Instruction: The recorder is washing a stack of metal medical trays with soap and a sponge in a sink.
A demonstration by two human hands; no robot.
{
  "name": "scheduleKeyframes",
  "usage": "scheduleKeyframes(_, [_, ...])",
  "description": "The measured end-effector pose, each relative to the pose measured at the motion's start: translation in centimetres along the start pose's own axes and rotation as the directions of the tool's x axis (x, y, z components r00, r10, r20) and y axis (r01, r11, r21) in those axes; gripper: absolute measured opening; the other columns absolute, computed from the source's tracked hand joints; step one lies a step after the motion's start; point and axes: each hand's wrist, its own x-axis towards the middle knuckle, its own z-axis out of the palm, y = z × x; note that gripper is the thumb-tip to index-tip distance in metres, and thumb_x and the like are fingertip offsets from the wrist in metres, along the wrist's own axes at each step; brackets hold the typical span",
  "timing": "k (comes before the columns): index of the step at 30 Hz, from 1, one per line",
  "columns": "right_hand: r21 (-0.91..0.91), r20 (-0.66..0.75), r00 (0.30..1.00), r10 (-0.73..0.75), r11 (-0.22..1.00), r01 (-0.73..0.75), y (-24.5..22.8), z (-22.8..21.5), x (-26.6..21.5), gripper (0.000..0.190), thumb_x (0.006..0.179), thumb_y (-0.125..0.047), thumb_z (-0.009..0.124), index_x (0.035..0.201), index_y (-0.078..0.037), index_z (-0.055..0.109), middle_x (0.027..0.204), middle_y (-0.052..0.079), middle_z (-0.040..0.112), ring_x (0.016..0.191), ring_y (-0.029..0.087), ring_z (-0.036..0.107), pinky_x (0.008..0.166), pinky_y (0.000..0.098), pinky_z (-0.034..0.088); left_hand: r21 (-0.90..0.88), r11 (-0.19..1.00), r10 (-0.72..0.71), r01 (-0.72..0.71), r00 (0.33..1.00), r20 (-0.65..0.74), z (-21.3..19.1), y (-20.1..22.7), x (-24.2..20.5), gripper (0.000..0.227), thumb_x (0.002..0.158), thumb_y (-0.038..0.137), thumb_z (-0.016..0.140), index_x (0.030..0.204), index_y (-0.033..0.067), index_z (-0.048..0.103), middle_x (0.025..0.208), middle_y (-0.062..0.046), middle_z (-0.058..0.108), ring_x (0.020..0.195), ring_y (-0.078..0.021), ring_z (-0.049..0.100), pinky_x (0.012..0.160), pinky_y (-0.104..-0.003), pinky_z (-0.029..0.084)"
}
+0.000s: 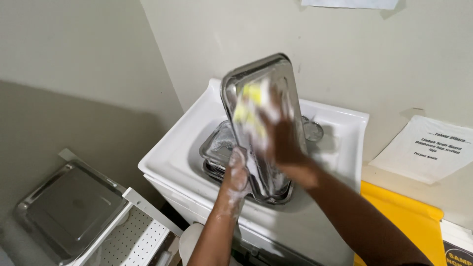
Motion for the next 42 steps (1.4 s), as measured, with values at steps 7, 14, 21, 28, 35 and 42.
scheduleKeyframes(7, [-0.098,-0.264,0.962,0.069,0.990,-0.098,0.1,0.6,3.7,0.053,0.101,-0.012,0.072,0.151,-0.013,0.053,0.150,0.024,0.049,0.116,0.039,0.068,0.087,0.0421,0.066,-0.092,0.988,0.147,-0.122,0.924,0.354,-5.0,1.6,1.1,0.044,0.107,0.036,0.067,0.134,0.0031,0.056,0.120,-0.020,0.067,0.105,-0.0295,0.073,0.087,-0.045,0.065])
scheduleKeyframes(14, [0.001,0.171,0.948,-0.267,0.963,0.271,-2.8,1.5,-5.2,0.045,0.083,-0.034,0.076,0.124,-0.017,0.068,0.144,0.033,0.050,0.133,0.048,0.049,0.096,0.0618,0.041,0.305,0.816,0.414,-0.491,0.865,0.284,-5.1,4.1,2.1,0.081,0.101,0.065,0.054,0.153,0.0059,0.037,0.140,-0.018,0.058,0.117,-0.0270,0.065,0.104,-0.043,0.055])
scheduleKeyframes(21, [0.020,0.000,0.990,-0.139,0.990,0.139,-0.3,1.8,5.5,0.046,0.095,-0.034,0.073,0.135,-0.012,0.066,0.151,0.030,0.045,0.132,0.046,0.052,0.108,0.0603,0.041,0.151,0.980,0.087,-0.130,0.960,0.265,1.7,4.4,-2.8,0.083,0.093,0.065,0.060,0.150,0.0057,0.049,0.144,-0.019,0.060,0.130,-0.0330,0.061,0.109,-0.051,0.051])
scheduleKeyframes(28, [-0.080,-0.113,0.992,-0.055,0.996,0.046,-0.4,0.8,2.4,0.051,0.094,-0.028,0.073,0.141,-0.014,0.057,0.149,0.026,0.047,0.114,0.044,0.069,0.083,0.0452,0.064,0.463,0.410,0.657,-0.785,0.607,0.447,-15.9,2.9,3.8,0.061,0.104,0.063,0.053,0.144,0.0184,0.046,0.153,-0.003,0.039,0.145,-0.0230,0.044,0.122,-0.041,0.035])
scheduleKeyframes(35, [0.040,0.171,0.975,-0.143,0.990,0.138,-0.3,0.2,-4.8,0.064,0.085,-0.028,0.072,0.144,-0.019,0.049,0.144,0.025,0.048,0.109,0.042,0.069,0.064,0.0345,0.065,0.326,0.809,0.452,-0.488,0.873,0.186,-8.9,5.0,1.8,0.053,0.102,0.037,0.068,0.139,0.0024,0.054,0.118,-0.011,0.060,0.109,-0.0266,0.060,0.100,-0.048,0.049])
scheduleKeyframes(42, [0.842,0.272,0.924,0.268,0.399,-0.363,12.1,-2.1,-5.3,0.040,0.107,-0.023,0.067,0.140,-0.004,0.055,0.123,0.013,0.064,0.099,0.023,0.062,0.078,0.0366,0.059,0.762,0.271,-0.103,-0.588,0.770,0.630,2.6,12.8,-2.4,0.007,0.094,0.011,0.071,0.101,0.0120,0.073,0.111,-0.009,0.077,0.099,-0.0229,0.076,0.085,-0.042,0.064])
